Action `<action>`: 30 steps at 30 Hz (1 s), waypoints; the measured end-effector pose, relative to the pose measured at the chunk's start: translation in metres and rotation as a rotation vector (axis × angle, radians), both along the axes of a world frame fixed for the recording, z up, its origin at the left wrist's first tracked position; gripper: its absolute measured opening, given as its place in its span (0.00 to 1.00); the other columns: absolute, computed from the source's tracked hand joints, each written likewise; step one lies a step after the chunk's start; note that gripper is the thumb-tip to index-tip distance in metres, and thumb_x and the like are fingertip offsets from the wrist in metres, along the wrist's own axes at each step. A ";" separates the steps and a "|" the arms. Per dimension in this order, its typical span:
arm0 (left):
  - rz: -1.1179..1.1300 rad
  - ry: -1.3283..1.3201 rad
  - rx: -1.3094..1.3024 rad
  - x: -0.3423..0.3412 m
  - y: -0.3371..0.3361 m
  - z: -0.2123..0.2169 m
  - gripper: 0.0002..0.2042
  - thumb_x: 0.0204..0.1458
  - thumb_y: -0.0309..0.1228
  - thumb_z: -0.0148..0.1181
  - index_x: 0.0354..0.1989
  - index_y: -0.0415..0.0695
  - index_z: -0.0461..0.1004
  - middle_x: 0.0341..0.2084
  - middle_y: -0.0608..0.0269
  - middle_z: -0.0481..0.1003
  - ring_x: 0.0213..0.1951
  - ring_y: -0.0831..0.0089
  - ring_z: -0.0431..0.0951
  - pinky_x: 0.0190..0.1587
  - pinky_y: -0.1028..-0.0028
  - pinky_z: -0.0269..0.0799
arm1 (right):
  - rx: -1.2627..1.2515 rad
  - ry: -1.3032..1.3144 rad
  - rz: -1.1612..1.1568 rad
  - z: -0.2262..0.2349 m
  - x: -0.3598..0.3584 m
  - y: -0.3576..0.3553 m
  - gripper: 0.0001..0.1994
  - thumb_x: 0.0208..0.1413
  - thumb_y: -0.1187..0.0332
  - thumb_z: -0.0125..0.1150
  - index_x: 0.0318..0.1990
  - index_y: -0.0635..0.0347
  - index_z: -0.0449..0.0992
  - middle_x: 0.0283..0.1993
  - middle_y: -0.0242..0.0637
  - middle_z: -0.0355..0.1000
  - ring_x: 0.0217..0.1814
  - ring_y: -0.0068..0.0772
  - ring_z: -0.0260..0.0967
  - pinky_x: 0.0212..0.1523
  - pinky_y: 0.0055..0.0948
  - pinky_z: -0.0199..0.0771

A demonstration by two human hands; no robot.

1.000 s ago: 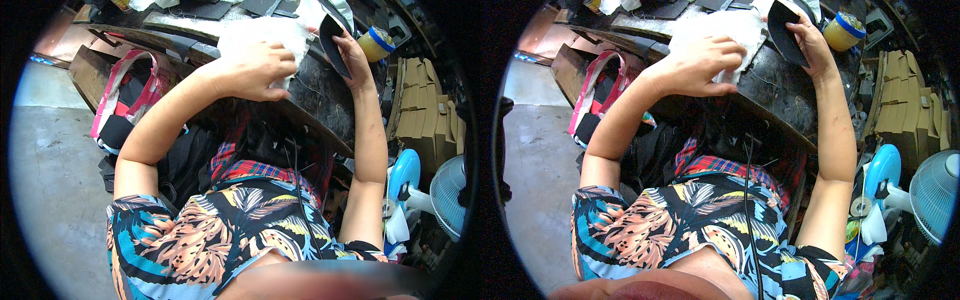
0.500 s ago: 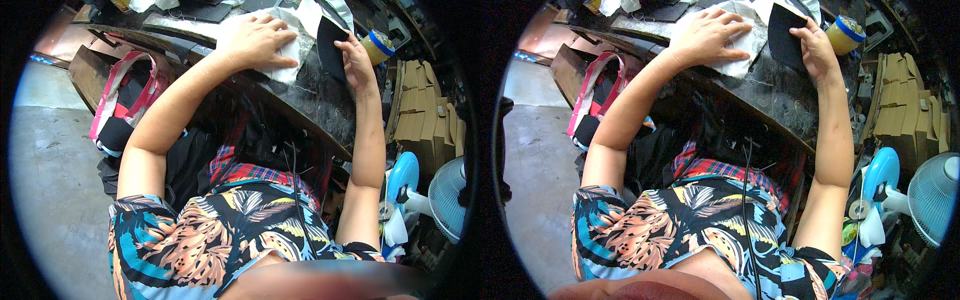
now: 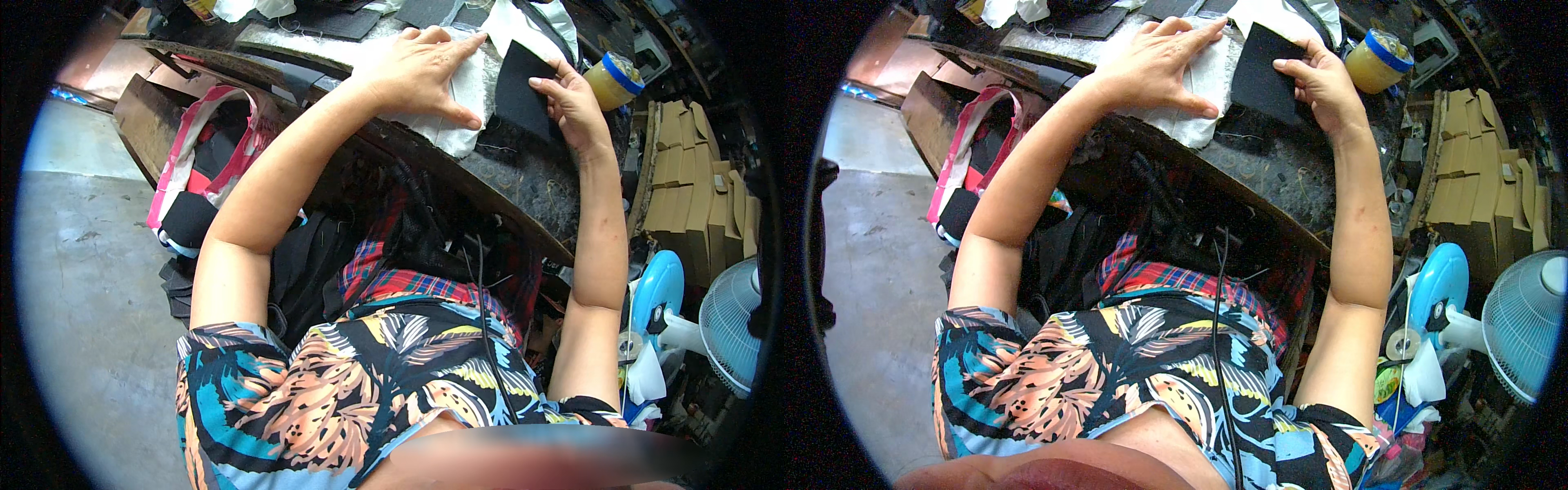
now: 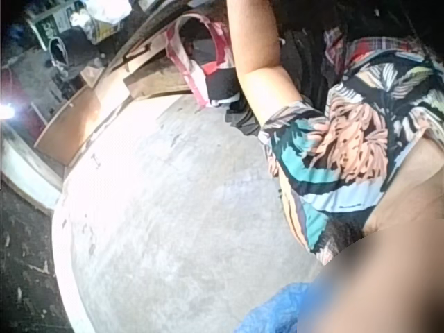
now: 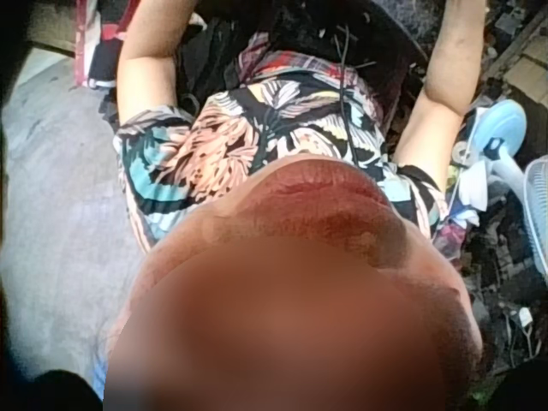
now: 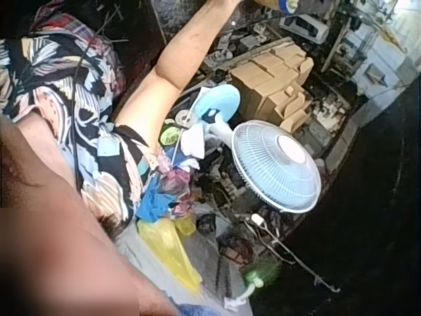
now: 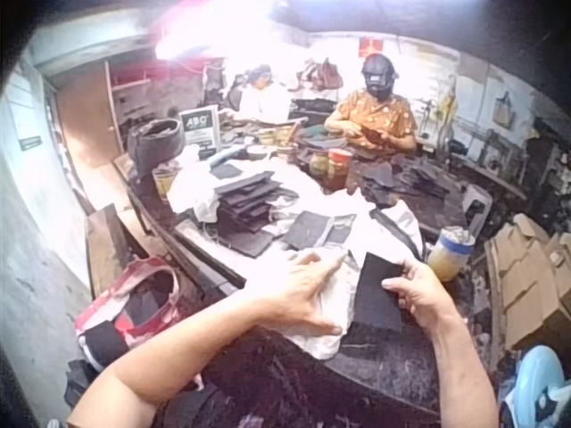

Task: The person wipes small black rectangular pieces with a white cloth on a cluttered workbench. They repeatedly pick up pieces, wipe them, and place them back, handling them one at a time.

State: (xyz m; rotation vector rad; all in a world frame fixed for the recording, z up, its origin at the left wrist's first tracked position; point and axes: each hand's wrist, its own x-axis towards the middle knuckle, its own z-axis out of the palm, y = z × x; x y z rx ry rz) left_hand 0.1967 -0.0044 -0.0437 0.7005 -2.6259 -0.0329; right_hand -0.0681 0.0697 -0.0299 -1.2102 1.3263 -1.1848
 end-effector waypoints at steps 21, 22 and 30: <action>-0.030 0.029 0.050 -0.003 -0.005 -0.008 0.69 0.25 0.68 0.71 0.75 0.44 0.40 0.65 0.58 0.67 0.68 0.57 0.58 0.70 0.53 0.44 | 0.004 -0.052 -0.004 -0.008 0.015 -0.016 0.21 0.53 0.69 0.70 0.55 0.57 0.72 0.30 0.21 0.71 0.23 0.10 0.62 0.21 0.11 0.59; -0.025 0.031 0.047 -0.003 -0.005 -0.009 0.69 0.25 0.68 0.71 0.75 0.44 0.40 0.65 0.58 0.67 0.68 0.57 0.58 0.70 0.53 0.44 | 0.019 -0.111 0.031 -0.008 0.014 -0.017 0.21 0.54 0.70 0.69 0.55 0.58 0.71 0.30 0.21 0.71 0.24 0.10 0.63 0.22 0.11 0.60; -0.016 0.046 0.059 -0.004 -0.005 -0.008 0.67 0.23 0.67 0.72 0.74 0.46 0.46 0.63 0.54 0.68 0.68 0.56 0.58 0.70 0.53 0.44 | 0.062 0.187 0.038 -0.004 0.019 -0.013 0.21 0.53 0.71 0.69 0.54 0.58 0.71 0.28 0.20 0.71 0.24 0.10 0.64 0.21 0.11 0.56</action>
